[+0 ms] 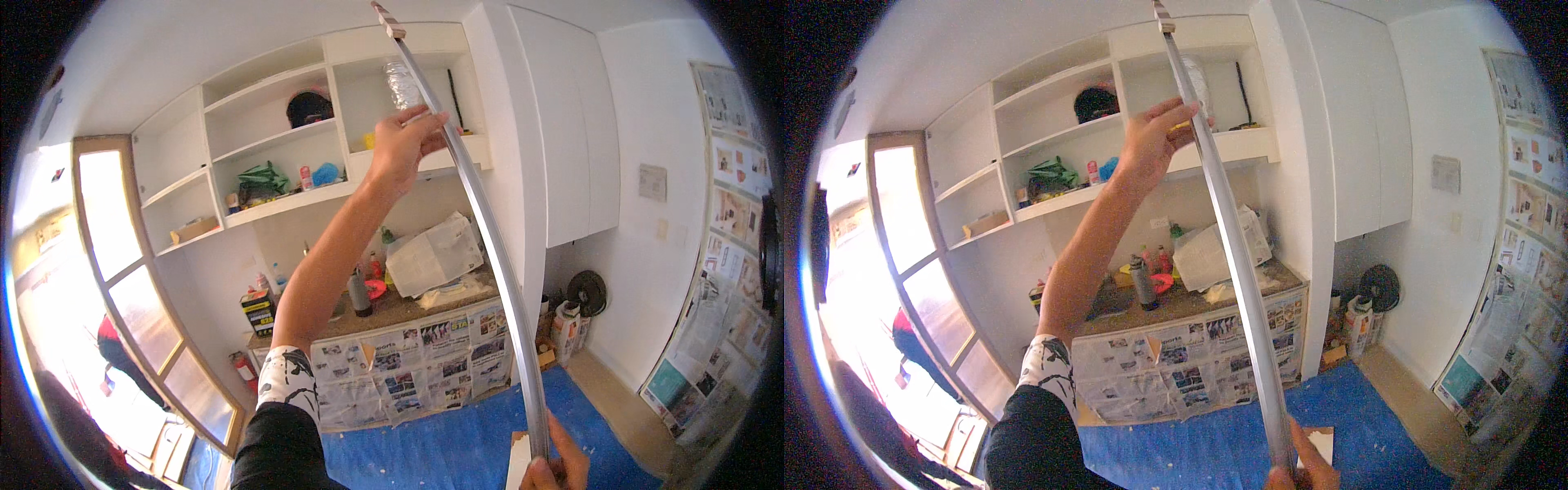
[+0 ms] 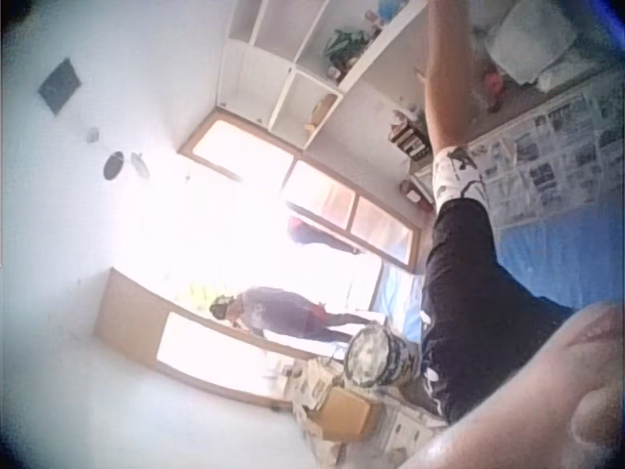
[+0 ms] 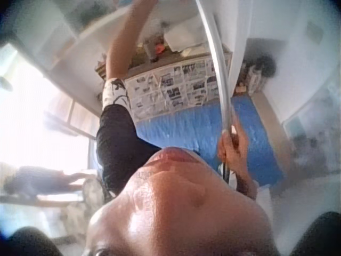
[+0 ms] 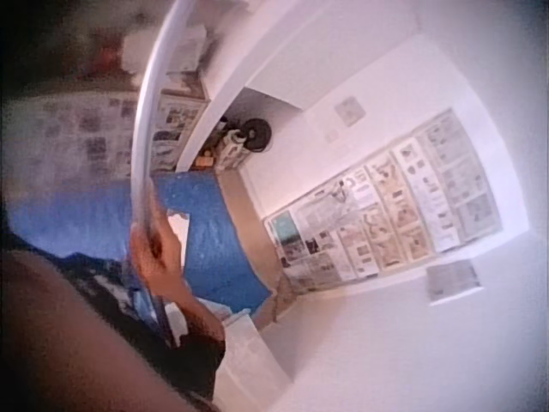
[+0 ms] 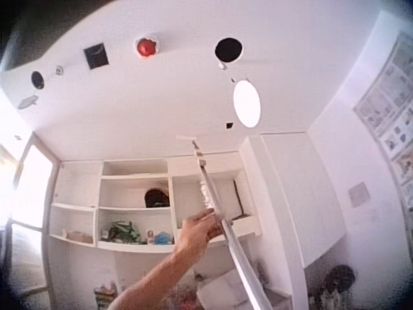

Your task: The person paints the edge of a ceiling using a small paint roller on an extension pole. They repeatedly dip the roller into a container of white paint and then apply the paint to the ceiling surface near white shelves.

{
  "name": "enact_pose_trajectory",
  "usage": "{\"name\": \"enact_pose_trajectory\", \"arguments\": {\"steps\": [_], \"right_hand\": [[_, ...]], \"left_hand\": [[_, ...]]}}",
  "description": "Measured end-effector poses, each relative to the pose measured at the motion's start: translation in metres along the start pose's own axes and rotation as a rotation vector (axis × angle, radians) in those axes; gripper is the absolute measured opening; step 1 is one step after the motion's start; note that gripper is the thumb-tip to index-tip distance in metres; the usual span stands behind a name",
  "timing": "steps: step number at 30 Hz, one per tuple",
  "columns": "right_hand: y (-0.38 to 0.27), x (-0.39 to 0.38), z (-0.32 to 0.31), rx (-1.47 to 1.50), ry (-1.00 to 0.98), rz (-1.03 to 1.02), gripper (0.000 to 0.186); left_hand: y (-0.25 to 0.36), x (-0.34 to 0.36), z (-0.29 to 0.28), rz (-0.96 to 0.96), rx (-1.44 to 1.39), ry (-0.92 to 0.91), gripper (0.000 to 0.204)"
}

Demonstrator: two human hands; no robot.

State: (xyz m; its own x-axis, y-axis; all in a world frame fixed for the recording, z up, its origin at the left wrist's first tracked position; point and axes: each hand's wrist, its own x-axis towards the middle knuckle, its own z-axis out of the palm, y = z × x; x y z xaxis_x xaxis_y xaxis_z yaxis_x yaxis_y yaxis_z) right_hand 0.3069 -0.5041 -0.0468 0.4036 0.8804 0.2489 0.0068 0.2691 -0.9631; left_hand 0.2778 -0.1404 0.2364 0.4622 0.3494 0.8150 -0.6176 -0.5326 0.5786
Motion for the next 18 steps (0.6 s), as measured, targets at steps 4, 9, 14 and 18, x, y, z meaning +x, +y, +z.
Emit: {"name": "enact_pose_trajectory", "arguments": {"steps": [4, 9, 14, 18], "right_hand": [[-0.001, -0.073, 0.006, -0.082, -0.047, -0.027, 0.054], [-0.005, -0.101, 0.04, -0.051, -0.054, -0.072, 0.051], [0.0, -0.068, 0.088, -0.061, -0.06, -0.045, 0.052], [-0.001, -0.029, 0.123, -0.015, -0.079, 0.012, 0.054]], "left_hand": [[0.044, -0.064, 0.013, -0.083, 0.048, 0.021, 0.037], [0.068, -0.1, -0.013, -0.156, 0.12, 0.065, 0.039], [0.064, -0.099, -0.056, -0.218, 0.124, 0.137, 0.041], [0.053, -0.078, -0.096, -0.206, 0.057, 0.168, 0.041]]}}
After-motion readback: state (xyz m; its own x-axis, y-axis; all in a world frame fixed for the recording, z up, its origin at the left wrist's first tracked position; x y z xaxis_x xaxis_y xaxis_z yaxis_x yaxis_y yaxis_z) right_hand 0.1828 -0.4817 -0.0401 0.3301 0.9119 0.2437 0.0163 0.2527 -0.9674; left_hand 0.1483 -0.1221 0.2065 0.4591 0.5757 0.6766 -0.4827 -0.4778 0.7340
